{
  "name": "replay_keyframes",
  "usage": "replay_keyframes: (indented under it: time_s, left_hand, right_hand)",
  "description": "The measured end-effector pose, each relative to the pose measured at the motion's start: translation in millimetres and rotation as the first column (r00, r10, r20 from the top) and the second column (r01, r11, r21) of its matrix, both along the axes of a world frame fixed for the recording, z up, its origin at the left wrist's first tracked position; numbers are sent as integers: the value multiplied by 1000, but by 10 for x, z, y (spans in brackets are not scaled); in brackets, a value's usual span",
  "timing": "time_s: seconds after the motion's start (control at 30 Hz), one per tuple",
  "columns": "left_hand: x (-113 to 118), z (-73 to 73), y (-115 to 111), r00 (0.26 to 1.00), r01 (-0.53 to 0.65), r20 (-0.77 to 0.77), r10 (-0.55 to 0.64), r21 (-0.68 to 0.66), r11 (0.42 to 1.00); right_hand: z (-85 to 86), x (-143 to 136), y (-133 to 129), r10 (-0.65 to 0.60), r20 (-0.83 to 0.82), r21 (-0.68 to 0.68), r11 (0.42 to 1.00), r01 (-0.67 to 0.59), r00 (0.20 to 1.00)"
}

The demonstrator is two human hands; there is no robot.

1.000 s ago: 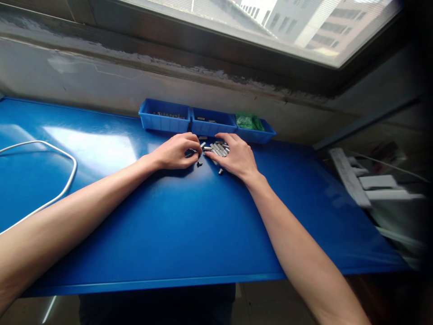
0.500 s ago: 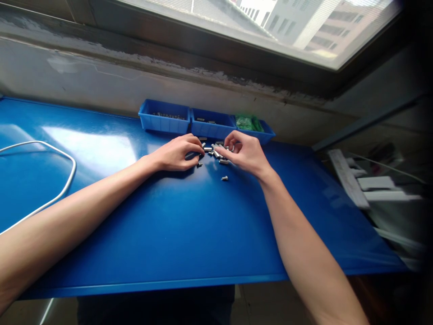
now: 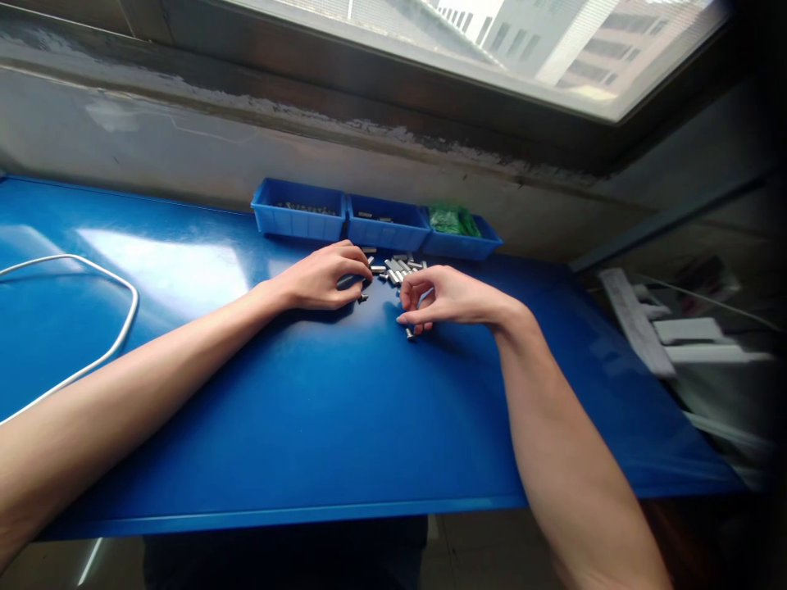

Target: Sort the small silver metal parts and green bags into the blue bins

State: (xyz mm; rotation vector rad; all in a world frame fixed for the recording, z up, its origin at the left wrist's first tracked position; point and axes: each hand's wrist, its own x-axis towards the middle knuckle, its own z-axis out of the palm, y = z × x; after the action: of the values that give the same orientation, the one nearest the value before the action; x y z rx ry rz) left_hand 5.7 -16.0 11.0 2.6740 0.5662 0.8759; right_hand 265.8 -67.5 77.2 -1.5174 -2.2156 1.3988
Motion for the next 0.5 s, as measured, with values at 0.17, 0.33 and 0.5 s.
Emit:
replay_keyframes:
  time_s: [0.17,0.33,0.5]
  left_hand:
    - [2,13,-10,1000,-4,-4,4,-14,1000]
    - [3,19,-19,1000,-13,-6,13,-26,1000]
    - [1,4,-11,1000,-10,2,10,-16,1000]
  right_hand:
    - [-7,7,18,-65,-13,111,992,66,998]
    - [-20,-19,25,-104,-25,261,959,107,994]
    - [27,-13,4,-31,-88,65,997,37,996]
